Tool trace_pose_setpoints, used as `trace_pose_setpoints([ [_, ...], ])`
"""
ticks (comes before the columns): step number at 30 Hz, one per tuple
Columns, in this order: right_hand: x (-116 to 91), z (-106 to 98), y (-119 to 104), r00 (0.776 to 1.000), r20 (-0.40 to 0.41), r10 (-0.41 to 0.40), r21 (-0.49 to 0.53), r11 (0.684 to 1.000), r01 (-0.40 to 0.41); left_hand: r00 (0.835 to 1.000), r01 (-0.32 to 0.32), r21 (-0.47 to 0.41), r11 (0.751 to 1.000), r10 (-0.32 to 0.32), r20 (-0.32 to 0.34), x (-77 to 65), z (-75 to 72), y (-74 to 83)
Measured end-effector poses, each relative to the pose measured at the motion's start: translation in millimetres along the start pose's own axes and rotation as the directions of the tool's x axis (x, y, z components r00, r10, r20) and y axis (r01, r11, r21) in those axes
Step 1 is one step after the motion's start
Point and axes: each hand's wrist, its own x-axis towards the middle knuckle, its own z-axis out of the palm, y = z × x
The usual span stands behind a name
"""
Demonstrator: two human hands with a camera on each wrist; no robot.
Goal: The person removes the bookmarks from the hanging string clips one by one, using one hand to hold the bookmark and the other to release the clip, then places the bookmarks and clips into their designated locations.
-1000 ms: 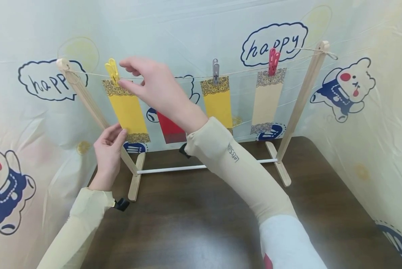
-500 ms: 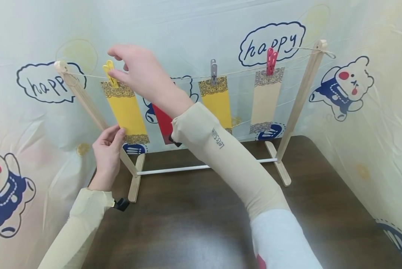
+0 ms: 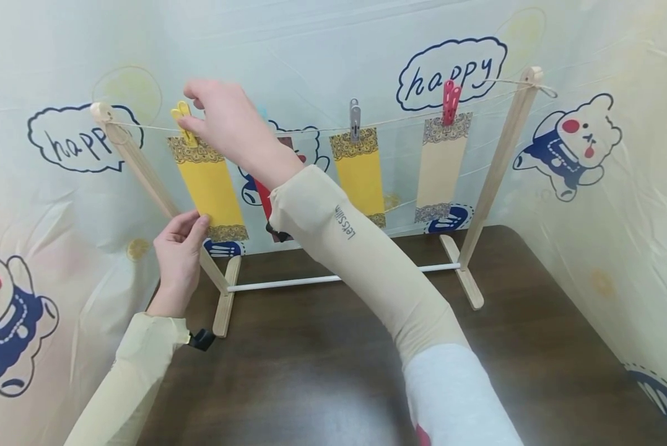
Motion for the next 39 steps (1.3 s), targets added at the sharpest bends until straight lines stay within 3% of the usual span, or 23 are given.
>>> trace_pose_setpoints([
  [11,5.0,7.2,0.7,1.000,-0.009,0.018,0.133,0.991,-0.016,1.000,0.017,-0.002,1.000,-0.017,0.016,2.0,-1.3,-0.8],
  [18,5.3,6.4,1.8,0.999,-0.025,0.044,0.251,0.967,-0.036,1.000,0.009,-0.018,1.000,-0.008,0.026,3.1,-1.4,-1.0],
  [39,4.2,9.0,6.4,0.995,-0.085,-0.047,0.251,0.966,0.067,1.000,0.008,-0.073,0.997,-0.008,0.003,3.3,-2.9,-9.1],
])
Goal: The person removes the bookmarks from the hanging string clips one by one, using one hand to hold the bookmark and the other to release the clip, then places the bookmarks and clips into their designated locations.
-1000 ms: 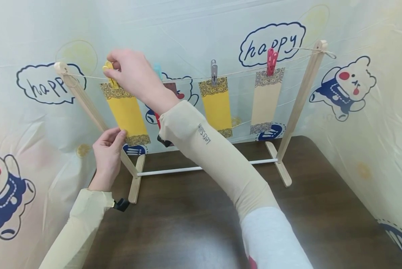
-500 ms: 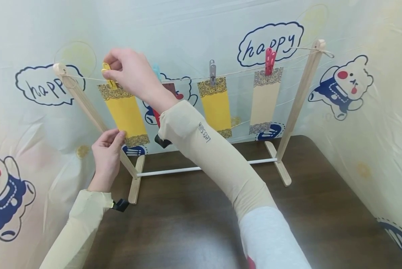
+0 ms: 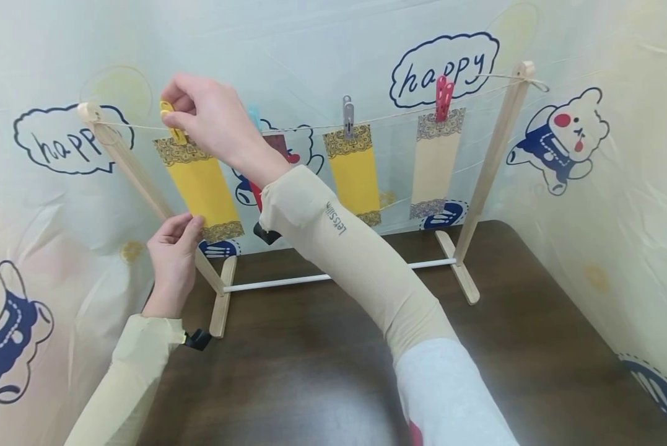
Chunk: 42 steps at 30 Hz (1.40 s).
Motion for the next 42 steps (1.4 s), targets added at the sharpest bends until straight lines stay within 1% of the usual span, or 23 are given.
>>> trace_pose_setpoints([
  [10,1.0,1.8,-1.2,0.998,-0.041,-0.038,0.024,0.999,0.039,1.000,0.005,-0.002,1.000,-0.005,-0.006,-1.0,-0.7,1.7],
  [19,0.1,0.4,-1.4,0.993,-0.090,-0.071,0.087,0.993,0.078,1.000,0.005,-0.017,1.000,-0.005,-0.006,-0.2,-1.8,0.0],
  [30,0.0,-1.3,-4.9,0.990,-0.094,-0.104,0.079,0.991,0.112,1.000,0.015,-0.003,1.000,-0.015,-0.005,-1.0,-5.3,-0.7],
  [37,-5.8,-4.8,-5.7,0.989,-0.096,-0.113,0.124,0.984,0.125,0.999,0.037,0.016,0.999,-0.037,0.000,-5.8,-7.0,-1.1],
  [42,-12.8,-7.7,-4.4,0.986,-0.103,-0.133,0.153,0.977,0.147,0.999,0.048,0.009,0.999,-0.048,-0.017,-10.5,-9.4,-3.3],
])
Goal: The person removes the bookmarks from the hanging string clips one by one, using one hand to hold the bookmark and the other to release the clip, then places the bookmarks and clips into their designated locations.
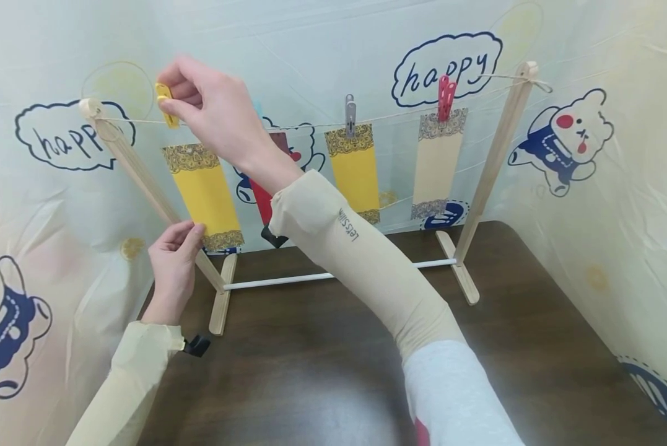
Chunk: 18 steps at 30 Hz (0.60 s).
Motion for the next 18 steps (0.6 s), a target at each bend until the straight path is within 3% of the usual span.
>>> trace_pose_setpoints([
  [14,-16.7,-6.6,1.5,1.000,0.024,0.020,0.039,0.999,-0.021,1.000,0.016,0.016,1.000,-0.016,-0.007,-11.0,-5.4,-4.7],
  [18,-22.4,-7.5,2.6,0.999,0.035,-0.010,0.050,0.999,0.008,1.000,0.017,0.030,0.999,-0.017,-0.013,-13.8,-6.8,-4.7],
])
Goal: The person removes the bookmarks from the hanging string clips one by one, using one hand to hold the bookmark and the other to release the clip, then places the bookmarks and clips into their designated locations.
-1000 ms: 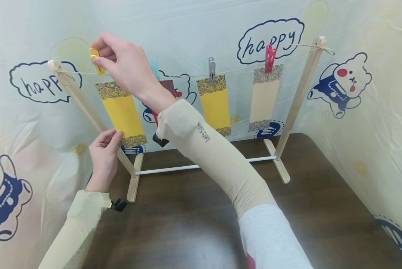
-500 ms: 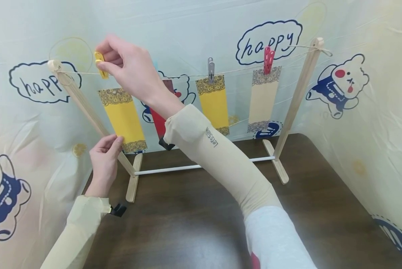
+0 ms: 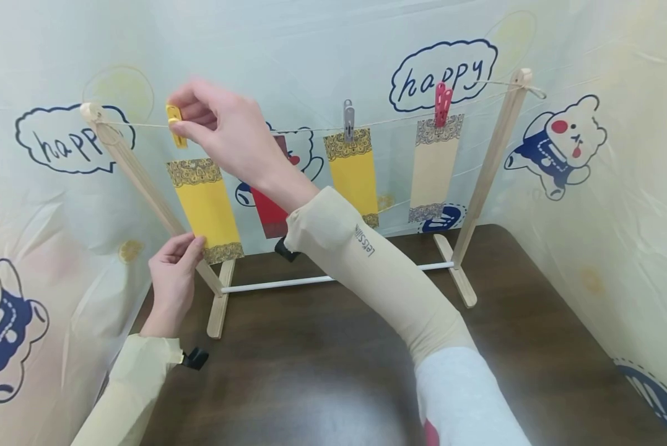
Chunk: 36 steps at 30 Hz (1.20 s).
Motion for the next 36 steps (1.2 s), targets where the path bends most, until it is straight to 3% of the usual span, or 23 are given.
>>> trace_pose_setpoints([
  [10,-18.3,-1.9,8.9,0.995,0.015,-0.097,-0.024,0.995,0.097,1.000,0.001,0.005,1.000,-0.001,0.006,-6.6,-4.8,-4.2],
  [18,-29.4,-3.8,14.0,0.993,0.040,-0.110,-0.044,0.993,0.111,1.000,0.027,0.054,0.998,-0.027,0.003,-12.7,-8.1,-8.6],
  [36,-62.2,-17.3,27.9,0.999,0.042,-0.015,-0.098,0.995,0.019,0.999,0.044,0.042,0.998,-0.045,0.025,-29.2,-8.3,-11.4],
])
